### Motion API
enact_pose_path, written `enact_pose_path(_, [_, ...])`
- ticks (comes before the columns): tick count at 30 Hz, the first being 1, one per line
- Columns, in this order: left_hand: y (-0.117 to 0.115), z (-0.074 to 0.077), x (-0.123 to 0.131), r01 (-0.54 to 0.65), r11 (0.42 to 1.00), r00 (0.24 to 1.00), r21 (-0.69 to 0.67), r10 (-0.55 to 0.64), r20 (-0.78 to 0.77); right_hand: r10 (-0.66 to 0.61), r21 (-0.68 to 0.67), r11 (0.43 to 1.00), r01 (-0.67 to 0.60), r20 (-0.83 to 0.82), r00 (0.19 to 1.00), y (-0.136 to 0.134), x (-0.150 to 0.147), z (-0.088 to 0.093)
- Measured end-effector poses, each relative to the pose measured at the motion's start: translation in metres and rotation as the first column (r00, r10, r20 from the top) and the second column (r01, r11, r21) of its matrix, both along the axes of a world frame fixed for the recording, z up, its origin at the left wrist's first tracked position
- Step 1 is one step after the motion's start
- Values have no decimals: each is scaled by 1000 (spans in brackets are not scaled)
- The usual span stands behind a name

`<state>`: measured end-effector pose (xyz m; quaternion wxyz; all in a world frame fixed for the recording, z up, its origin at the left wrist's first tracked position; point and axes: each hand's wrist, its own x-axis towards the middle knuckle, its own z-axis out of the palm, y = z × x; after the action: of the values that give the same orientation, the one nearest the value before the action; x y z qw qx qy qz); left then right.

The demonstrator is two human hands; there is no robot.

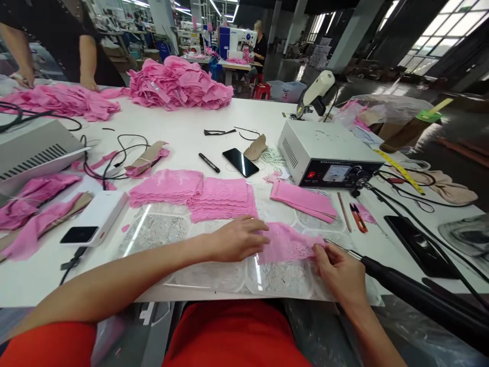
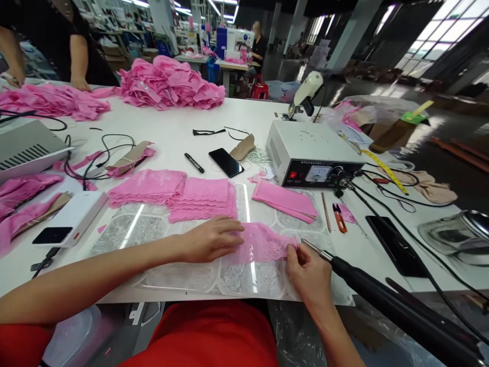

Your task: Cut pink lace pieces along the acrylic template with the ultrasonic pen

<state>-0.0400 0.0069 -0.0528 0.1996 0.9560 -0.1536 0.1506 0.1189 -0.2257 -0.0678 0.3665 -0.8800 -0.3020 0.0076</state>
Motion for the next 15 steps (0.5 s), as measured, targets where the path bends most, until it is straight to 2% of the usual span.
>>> enact_pose_path(2, [-4,-8,-7,29,998,998,53,-26,-60,-22,-81,996,29,93,995,-12,1,-5])
enact_pose_path(4, [-6,-11,-10,50,997,994,64,-43,-102,-25,-167,985,44,118,993,-20,0,-5])
enact_pose_path(9, [-10,-3,-15,80,996,986,37,-74,-147,-48,-379,923,64,51,998,-40,-1,0])
enact_pose_path(11, [-2,3,-16,-11,999,984,40,18,-175,-55,-377,924,64,33,998,-46,1,-2])
enact_pose_path(12, [6,7,-16,-95,994,977,52,103,-186,-45,-357,933,53,30,999,-47,3,-3])
enact_pose_path(13, [16,10,-16,-194,979,961,71,204,-189,-19,-324,946,28,33,999,-46,5,-4])
enact_pose_path(15, [46,17,-18,-396,912,895,109,409,-175,80,-240,969,-66,49,996,-35,7,-4])
